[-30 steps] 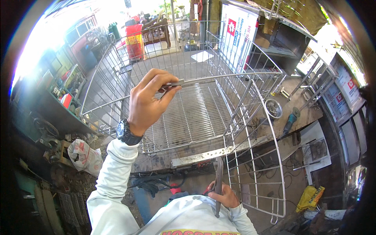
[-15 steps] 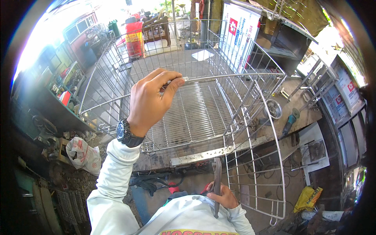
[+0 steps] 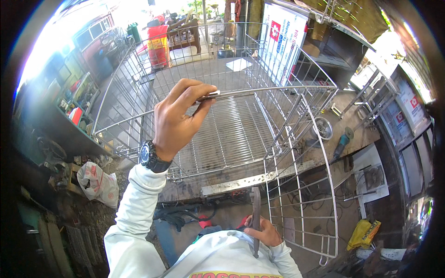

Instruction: The person assembles a metal wire cage by inserting small metal pins into the frame and securing them with pliers. They repeatedly pick pins from a bowl, insert them into the cage joints, and crimp them to hold the structure together.

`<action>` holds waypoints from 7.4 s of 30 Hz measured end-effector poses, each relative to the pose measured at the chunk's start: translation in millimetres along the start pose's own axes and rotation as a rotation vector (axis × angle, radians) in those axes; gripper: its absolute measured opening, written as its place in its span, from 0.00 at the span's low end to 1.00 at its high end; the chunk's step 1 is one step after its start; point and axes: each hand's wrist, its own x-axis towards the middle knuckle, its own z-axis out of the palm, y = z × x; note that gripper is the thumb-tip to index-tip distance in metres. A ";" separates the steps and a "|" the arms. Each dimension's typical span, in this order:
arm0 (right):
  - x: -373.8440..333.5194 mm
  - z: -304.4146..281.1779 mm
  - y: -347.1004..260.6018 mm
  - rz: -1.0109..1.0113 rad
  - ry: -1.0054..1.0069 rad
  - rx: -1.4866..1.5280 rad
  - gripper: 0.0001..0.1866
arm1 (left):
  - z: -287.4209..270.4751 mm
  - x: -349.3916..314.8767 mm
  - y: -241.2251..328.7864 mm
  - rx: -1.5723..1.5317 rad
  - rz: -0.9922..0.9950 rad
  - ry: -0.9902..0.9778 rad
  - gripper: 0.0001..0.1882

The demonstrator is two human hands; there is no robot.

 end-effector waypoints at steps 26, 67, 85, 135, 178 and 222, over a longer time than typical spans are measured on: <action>0.3 1.8 4.6 -0.034 -0.009 -0.012 0.22 | -8.1 13.4 11.1 -0.079 -0.097 -0.108 0.12; -22.3 -55.7 27.0 0.434 0.272 0.009 0.22 | 80.0 -580.1 -14.1 -0.136 -1.391 -0.986 0.19; -1.0 -31.5 94.8 0.478 -0.206 -0.672 0.40 | 166.4 -701.2 113.0 -0.383 -1.518 -1.065 0.22; -147.1 40.7 -29.6 0.359 -0.011 -0.167 0.30 | 71.7 -234.4 12.8 -0.691 -0.969 0.274 0.15; 11.1 -224.9 -91.1 -0.205 0.259 0.210 0.30 | 68.7 186.6 24.6 -0.271 -0.455 -0.554 0.13; 44.0 -282.4 -94.7 -0.039 -0.038 0.257 0.25 | 74.5 195.1 55.5 -0.430 -0.554 -0.569 0.14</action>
